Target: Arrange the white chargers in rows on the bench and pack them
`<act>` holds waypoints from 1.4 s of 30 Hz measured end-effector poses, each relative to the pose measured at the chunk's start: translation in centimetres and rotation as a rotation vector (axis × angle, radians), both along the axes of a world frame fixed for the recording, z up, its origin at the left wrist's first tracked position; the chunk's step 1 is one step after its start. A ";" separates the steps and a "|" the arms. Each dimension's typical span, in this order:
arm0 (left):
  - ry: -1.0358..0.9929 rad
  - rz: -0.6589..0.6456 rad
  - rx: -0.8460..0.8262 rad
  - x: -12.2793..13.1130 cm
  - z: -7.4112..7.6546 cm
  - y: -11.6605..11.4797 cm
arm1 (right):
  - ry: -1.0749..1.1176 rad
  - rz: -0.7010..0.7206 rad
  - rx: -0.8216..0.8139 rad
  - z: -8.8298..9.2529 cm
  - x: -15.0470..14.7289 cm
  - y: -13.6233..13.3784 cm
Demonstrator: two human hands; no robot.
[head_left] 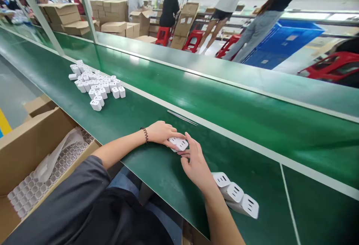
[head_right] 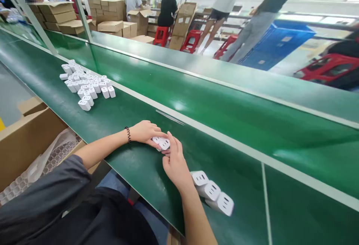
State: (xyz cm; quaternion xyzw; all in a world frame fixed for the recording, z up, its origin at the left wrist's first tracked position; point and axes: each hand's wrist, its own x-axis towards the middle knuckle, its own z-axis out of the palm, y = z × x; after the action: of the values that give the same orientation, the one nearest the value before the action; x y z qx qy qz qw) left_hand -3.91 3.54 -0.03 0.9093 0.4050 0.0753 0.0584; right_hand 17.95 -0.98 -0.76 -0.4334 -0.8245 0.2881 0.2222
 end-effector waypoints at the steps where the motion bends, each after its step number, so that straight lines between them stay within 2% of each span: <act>1: -0.011 0.092 -0.009 -1.2 0.0 0.3 | 0.012 0.008 0.003 -0.1 0.0 0.0; 4: -0.011 0.450 0.042 -7.0 0.3 0.7 | -0.003 -0.018 0.060 0.1 -0.2 -0.1; 9: -0.044 0.757 0.192 -17.5 1.6 1.0 | 0.044 -0.080 0.132 2.5 -0.3 -0.4; 12: -0.112 0.800 0.267 -21.5 1.4 2.3 | 0.077 -0.216 0.187 4.6 1.6 -0.7; 15: -0.198 0.821 0.344 -23.9 0.5 3.5 | -0.024 -0.405 0.324 5.7 5.3 -2.2; 17: -0.229 0.818 0.372 -25.0 -0.1 3.9 | -0.179 -0.449 0.352 5.6 8.1 -3.8; 20: -0.241 0.805 0.442 -26.0 -0.5 4.3 | -0.345 -0.400 0.277 4.4 10.8 -5.5; 23: -0.233 0.809 0.469 -25.2 0.3 4.4 | -0.398 -0.376 0.258 2.9 11.2 -5.7; 26: -0.268 0.809 0.454 -21.9 2.3 3.4 | -0.414 -0.393 0.289 1.9 10.1 -5.1; 29: -0.324 0.693 0.419 -17.5 4.3 0.2 | -0.391 -0.423 0.334 1.2 9.3 -4.7; 31: -0.379 0.588 0.367 -14.6 4.7 -3.1 | -0.369 -0.446 0.346 0.9 9.2 -4.6; 34: -0.582 0.563 0.286 -10.8 3.4 -8.9 | -0.299 -0.457 0.288 0.9 9.3 -4.8; 37: -0.805 0.556 -0.013 -7.2 1.0 -14.0 | -0.091 -0.439 0.176 1.3 8.7 -5.5; 40: -0.990 0.484 -0.299 -3.3 -0.4 -17.1 | 0.285 -0.414 0.008 1.5 6.3 -6.9; 42: -1.034 0.403 -0.297 -1.0 -0.4 -18.0 | 0.543 -0.397 -0.130 1.4 3.9 -8.0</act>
State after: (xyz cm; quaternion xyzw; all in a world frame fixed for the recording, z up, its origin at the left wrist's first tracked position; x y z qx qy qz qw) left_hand -4.90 -14.45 -0.41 0.6413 0.4952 0.4619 0.3606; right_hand 21.89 -8.95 0.65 -0.5064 -0.6147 0.3958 0.4572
